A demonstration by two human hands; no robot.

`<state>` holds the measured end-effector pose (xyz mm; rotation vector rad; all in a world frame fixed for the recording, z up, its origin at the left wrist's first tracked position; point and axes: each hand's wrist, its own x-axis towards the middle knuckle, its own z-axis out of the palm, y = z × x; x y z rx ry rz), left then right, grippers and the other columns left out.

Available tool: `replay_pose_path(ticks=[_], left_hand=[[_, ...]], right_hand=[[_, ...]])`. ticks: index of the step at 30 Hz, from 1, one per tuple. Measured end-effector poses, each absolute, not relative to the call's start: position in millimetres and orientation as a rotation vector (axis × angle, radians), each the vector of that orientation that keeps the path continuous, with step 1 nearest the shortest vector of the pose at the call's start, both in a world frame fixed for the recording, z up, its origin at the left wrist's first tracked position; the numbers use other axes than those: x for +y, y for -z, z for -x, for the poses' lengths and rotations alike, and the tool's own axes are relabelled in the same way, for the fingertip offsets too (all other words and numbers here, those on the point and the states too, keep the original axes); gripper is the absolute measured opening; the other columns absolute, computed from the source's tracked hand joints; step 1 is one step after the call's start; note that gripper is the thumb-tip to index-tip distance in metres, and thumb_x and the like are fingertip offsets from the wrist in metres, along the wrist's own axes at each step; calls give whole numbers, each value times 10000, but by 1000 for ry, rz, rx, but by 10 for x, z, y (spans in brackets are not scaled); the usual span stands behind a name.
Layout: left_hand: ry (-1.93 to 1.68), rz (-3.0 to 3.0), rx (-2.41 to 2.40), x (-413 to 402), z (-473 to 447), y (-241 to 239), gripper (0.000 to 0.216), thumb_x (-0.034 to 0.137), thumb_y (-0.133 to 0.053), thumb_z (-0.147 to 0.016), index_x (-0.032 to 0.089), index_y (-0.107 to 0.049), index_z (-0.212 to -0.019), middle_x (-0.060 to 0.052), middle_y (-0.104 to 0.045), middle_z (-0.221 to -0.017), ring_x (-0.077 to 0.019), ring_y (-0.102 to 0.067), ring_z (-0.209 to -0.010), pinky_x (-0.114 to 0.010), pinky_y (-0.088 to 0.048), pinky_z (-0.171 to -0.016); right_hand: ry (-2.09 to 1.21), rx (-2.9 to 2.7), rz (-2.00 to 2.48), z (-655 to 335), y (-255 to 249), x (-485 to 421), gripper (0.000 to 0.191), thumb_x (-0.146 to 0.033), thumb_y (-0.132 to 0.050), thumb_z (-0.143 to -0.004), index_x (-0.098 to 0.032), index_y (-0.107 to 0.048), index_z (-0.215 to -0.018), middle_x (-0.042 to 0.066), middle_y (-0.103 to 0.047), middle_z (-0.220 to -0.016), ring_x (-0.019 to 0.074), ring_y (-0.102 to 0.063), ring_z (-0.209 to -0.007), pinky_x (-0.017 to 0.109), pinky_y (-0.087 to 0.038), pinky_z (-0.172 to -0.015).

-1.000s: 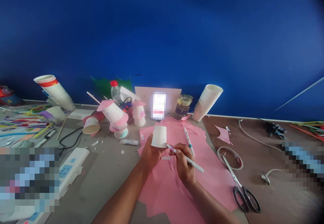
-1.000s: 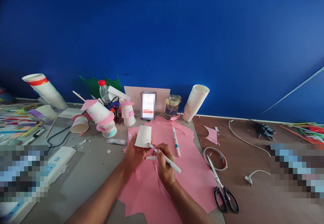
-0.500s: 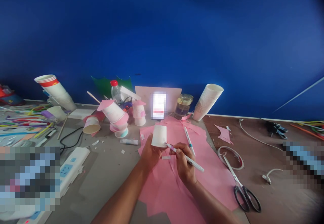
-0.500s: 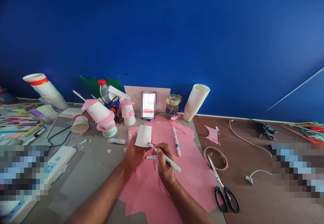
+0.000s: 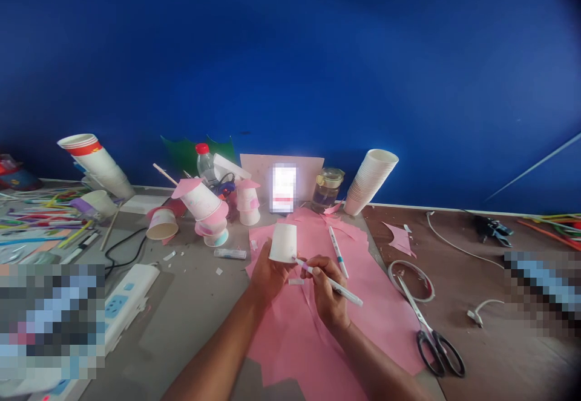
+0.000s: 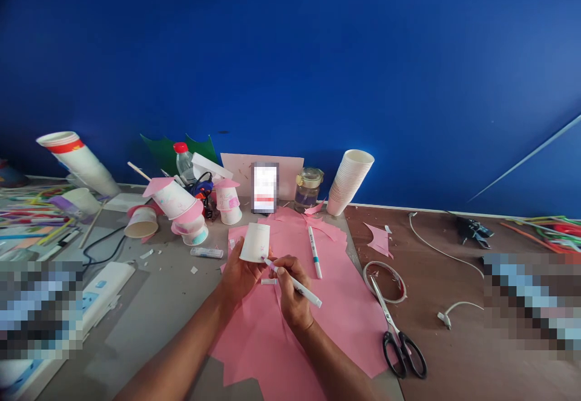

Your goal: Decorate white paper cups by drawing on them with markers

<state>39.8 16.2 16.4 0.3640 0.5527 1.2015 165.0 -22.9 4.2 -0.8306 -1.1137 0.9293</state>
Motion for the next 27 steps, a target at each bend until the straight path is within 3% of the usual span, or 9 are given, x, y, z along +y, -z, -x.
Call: replay_pose_path(ticks=[11, 27], left_hand=[[-1193, -351, 541, 155, -397, -167, 392, 466, -519, -885, 108, -676, -887, -111, -729, -766, -228, -699, -725, -317, -536, -690], [-1222, -309, 515, 160, -399, -142, 352, 424, -521, -898, 105, -665, -933, -105, -731, -791, -211, -687, -742, -320, -546, -710]], right_hand=[[-1012, -1091, 794, -1650, -5, -242, 147, -315, -544, -877, -209, -628, -818, 20, -632, -750, 160, -592, -644, 303, -501, -579], [-1102, -856, 683, -1632, -28, -187, 188, -363, -556, -886, -202, -648, -850, -16, -544, -665, 166, -582, -655, 368, -515, -681]])
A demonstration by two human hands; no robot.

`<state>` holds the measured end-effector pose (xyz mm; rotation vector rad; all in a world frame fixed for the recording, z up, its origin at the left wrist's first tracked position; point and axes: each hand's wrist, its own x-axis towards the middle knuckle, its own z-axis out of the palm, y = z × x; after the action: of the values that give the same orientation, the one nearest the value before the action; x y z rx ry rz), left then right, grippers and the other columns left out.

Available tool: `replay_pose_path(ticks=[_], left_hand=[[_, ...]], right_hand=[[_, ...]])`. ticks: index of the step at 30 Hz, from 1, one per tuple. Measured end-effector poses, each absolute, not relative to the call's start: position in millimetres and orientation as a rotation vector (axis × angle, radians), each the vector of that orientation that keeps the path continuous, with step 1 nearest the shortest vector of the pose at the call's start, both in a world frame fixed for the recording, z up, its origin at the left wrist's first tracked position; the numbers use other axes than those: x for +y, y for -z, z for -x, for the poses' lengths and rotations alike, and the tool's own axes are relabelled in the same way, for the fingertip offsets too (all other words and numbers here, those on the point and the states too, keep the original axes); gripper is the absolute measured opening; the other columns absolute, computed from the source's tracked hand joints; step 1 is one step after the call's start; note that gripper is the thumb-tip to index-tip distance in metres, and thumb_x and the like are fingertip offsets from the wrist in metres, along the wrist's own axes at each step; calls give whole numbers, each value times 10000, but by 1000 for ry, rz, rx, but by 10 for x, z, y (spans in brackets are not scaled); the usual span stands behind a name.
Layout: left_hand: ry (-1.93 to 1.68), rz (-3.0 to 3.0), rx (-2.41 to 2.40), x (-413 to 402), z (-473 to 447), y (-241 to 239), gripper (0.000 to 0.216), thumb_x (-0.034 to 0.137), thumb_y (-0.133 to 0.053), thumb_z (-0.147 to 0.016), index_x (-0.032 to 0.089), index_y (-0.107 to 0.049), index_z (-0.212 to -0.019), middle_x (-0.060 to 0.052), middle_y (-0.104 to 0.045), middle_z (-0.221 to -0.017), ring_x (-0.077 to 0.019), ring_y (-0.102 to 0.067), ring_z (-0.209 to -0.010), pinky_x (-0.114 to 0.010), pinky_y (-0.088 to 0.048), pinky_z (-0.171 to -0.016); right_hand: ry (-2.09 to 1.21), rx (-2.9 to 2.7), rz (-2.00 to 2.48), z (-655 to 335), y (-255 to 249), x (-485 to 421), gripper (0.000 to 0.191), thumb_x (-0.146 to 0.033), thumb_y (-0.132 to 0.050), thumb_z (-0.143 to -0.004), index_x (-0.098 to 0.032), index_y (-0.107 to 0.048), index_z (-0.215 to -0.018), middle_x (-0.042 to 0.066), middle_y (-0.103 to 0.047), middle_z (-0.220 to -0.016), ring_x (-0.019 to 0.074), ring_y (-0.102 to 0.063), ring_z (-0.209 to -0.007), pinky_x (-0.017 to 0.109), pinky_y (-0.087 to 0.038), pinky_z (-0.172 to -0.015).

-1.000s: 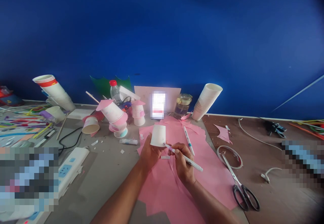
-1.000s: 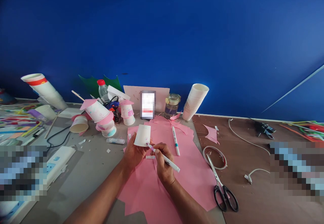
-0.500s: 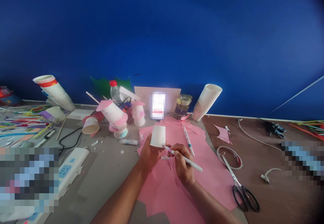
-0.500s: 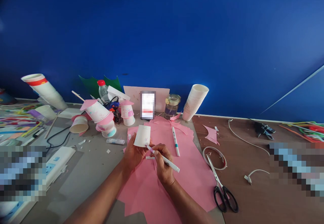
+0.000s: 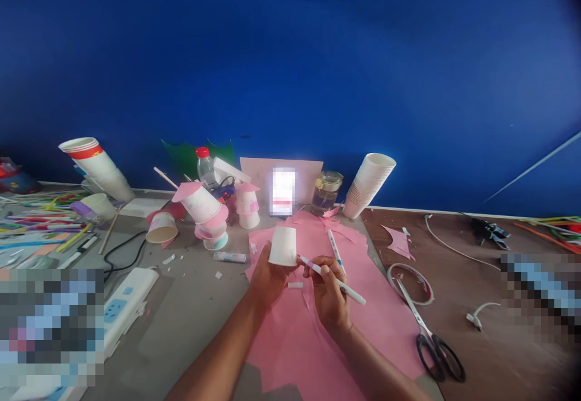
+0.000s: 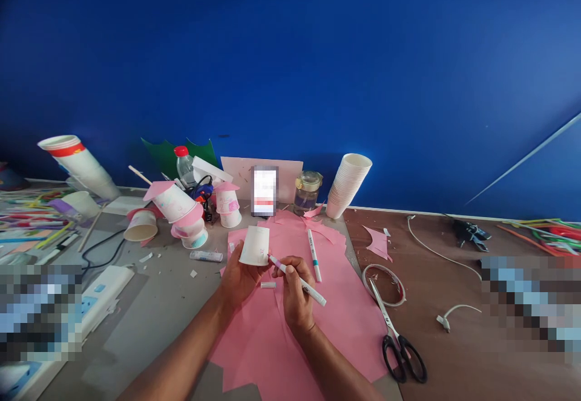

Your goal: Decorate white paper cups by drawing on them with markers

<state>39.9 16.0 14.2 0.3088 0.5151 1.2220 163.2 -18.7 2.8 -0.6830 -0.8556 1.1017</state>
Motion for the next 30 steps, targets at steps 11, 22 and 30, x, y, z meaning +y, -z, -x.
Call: replay_pose_path(ticks=[11, 22, 30], left_hand=[[-1218, -353, 488, 163, -388, -132, 418, 458, -498, -903, 80, -664, -964, -126, -726, -814, -225, -685, -774, -342, -544, -755], [-1279, -121, 546, 181, -359, -126, 353, 435, -536, -893, 105, -655, -934, -92, -697, -794, -195, -663, -735, -336, -549, -744], [-1247, -79, 490, 169, -351, -99, 400, 451, -531, -894, 76, -655, -959, -116, -695, -821, -201, -665, -763, -331, -541, -779]], right_hand=[[-1074, -917, 694, -1651, 13, -205, 196, -381, -526, -902, -221, -639, -916, -5, -560, -732, 188, -586, -753, 411, -479, -799], [-1077, -884, 778, -1660, 37, -228, 181, -382, -564, -882, -225, -635, -934, 3, -587, -752, 191, -591, -806, 431, -465, -872], [-1117, -860, 836, -1695, 107, -241, 159, -360, -581, -874, -227, -634, -943, 14, -604, -760, 191, -587, -782, 400, -484, -807]])
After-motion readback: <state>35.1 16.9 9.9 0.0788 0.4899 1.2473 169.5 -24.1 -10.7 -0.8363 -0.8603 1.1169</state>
